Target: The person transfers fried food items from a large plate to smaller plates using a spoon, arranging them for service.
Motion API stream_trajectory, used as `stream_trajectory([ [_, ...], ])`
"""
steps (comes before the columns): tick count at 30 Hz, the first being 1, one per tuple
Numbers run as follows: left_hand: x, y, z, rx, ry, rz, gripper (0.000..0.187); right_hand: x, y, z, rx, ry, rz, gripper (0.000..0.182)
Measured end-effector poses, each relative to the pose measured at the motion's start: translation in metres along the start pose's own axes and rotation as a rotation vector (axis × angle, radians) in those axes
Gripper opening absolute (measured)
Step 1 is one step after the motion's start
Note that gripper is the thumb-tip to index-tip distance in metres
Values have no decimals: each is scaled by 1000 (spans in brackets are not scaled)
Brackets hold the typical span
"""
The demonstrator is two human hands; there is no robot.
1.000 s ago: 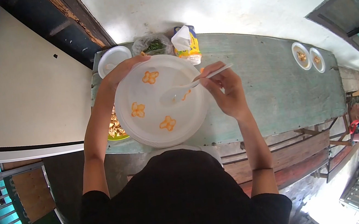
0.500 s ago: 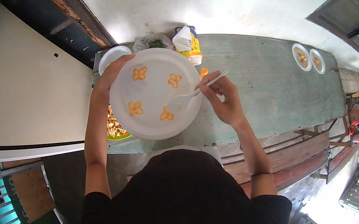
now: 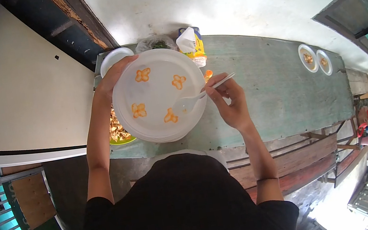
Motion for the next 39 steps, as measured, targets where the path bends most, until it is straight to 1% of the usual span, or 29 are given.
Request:
stream_trajectory([
  [1, -2, 2, 0, -1, 0, 0, 42, 4, 0, 2, 13, 17, 23, 6],
  [3, -1, 9, 14, -135, -121, 80, 45, 15, -3, 1, 30, 35, 46, 6],
  [4, 0, 8, 13, -137, -121, 80, 45, 23, -5, -2, 46, -7, 71, 7],
  [6, 13, 9, 15, -214, -46, 163, 49, 30, -9, -5, 59, -49, 95, 9],
  [9, 6, 15, 18, -264, -62, 133, 53, 32, -12, -9, 88, 3, 110, 5],
  [11, 3, 15, 18, -284, -54, 120, 53, 23, -14, -5, 37, 191, 46, 5],
  [12, 2, 15, 20, -305, -47, 108, 54, 20, -14, -7, 39, 191, 44, 5],
  [15, 10, 14, 17, -294, -71, 154, 53, 13, -14, -13, 75, 193, 18, 5],
  [18, 14, 14, 16, -281, -116, 194, 52, 10, -14, -6, 37, 197, 3, 6],
  [20, 13, 14, 16, -288, -116, 191, 52, 10, -14, -7, 37, 146, 11, 6],
  [26, 16, 10, 15, -283, -116, 180, 51, 7, -12, -15, 98, 159, -17, 3],
  [33, 13, 10, 16, -277, -112, 186, 52, 2, -9, -8, 78, 177, -36, 3],
  [35, 15, 11, 16, -280, -126, 197, 53, 4, -8, -3, 84, 239, -64, 3],
  [39, 18, 11, 14, -272, -148, 212, 54, 3, -9, -8, 50, 159, -53, 3],
])
Point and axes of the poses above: each hand's wrist, its own y-axis away from the middle knuckle, its own x-axis out of the back of the hand, z = x × y, the point moved 9 cm from there along -y, towards the middle knuckle, and after that the axes turned 8 degrees about y, right-handed, at the moved point
